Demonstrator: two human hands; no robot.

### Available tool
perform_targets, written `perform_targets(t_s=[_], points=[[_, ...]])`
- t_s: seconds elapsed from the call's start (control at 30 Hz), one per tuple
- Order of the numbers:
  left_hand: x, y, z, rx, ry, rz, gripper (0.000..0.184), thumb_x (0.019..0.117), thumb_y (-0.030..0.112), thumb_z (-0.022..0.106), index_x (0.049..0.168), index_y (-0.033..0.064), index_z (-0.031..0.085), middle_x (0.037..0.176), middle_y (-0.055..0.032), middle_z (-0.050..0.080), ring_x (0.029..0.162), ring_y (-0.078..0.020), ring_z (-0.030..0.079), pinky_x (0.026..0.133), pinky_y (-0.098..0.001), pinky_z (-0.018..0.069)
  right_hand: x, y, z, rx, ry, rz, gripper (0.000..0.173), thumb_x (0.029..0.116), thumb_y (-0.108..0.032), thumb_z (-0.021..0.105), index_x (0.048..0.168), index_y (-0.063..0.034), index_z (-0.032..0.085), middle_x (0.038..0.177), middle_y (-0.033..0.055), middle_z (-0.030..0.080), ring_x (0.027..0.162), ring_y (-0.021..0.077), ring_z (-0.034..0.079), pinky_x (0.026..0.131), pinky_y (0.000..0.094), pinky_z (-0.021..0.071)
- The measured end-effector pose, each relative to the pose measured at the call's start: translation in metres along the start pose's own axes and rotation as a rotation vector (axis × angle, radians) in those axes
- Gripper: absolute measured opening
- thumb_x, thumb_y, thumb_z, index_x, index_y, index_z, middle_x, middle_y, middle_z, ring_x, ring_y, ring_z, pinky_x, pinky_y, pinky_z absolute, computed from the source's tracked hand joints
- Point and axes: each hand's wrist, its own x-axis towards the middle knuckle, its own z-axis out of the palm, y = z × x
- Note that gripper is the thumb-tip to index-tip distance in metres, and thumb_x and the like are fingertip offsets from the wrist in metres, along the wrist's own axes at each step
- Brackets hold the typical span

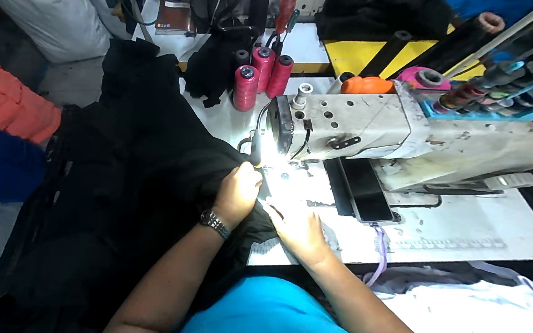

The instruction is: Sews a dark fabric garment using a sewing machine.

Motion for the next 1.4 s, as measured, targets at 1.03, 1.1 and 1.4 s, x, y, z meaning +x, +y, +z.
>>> perform_targets(t_s=[1.03,1.1,1.4], points=[[-0.005,-0.013,-0.013,-0.219,-0.081,-0.075,0.013,0.1,0.004,0.053,0.097,0.0035,0.066,0.094,-0.0086,0.066,0.086,-0.0193,0.067,0.081,-0.0386,0.0581,0.036,0.003,0.01,0.019,0.05,0.023,0.022,0.0934,-0.03,0.069,0.102,-0.0142,0.081,0.1,0.0062,0.078,0.092,0.0242,0.075,0.078,0.0444,0.0618],[-0.005,-0.013,-0.012,-0.224,-0.066,-0.081,0.014,0.0999,0.003,0.053,0.1,0.0026,0.067,0.093,-0.0089,0.066,0.084,-0.0193,0.067,0.081,-0.0382,0.058,0.035,0.004,0.01,0.031,0.058,0.023,0.022,0.0928,-0.03,0.069,0.102,-0.0133,0.081,0.099,0.0068,0.078,0.091,0.0236,0.075,0.078,0.043,0.0619],[-0.005,-0.012,-0.012,-0.217,-0.067,-0.093,0.013,0.1011,0.006,0.053,0.098,0.0038,0.066,0.093,-0.0087,0.066,0.084,-0.0186,0.067,0.08,-0.0379,0.0581,0.036,0.002,0.014,0.009,0.115,-0.02,0.021,0.0936,-0.028,0.068,0.101,-0.0131,0.081,0.098,0.0069,0.078,0.09,0.0237,0.075,0.076,0.0414,0.0621]])
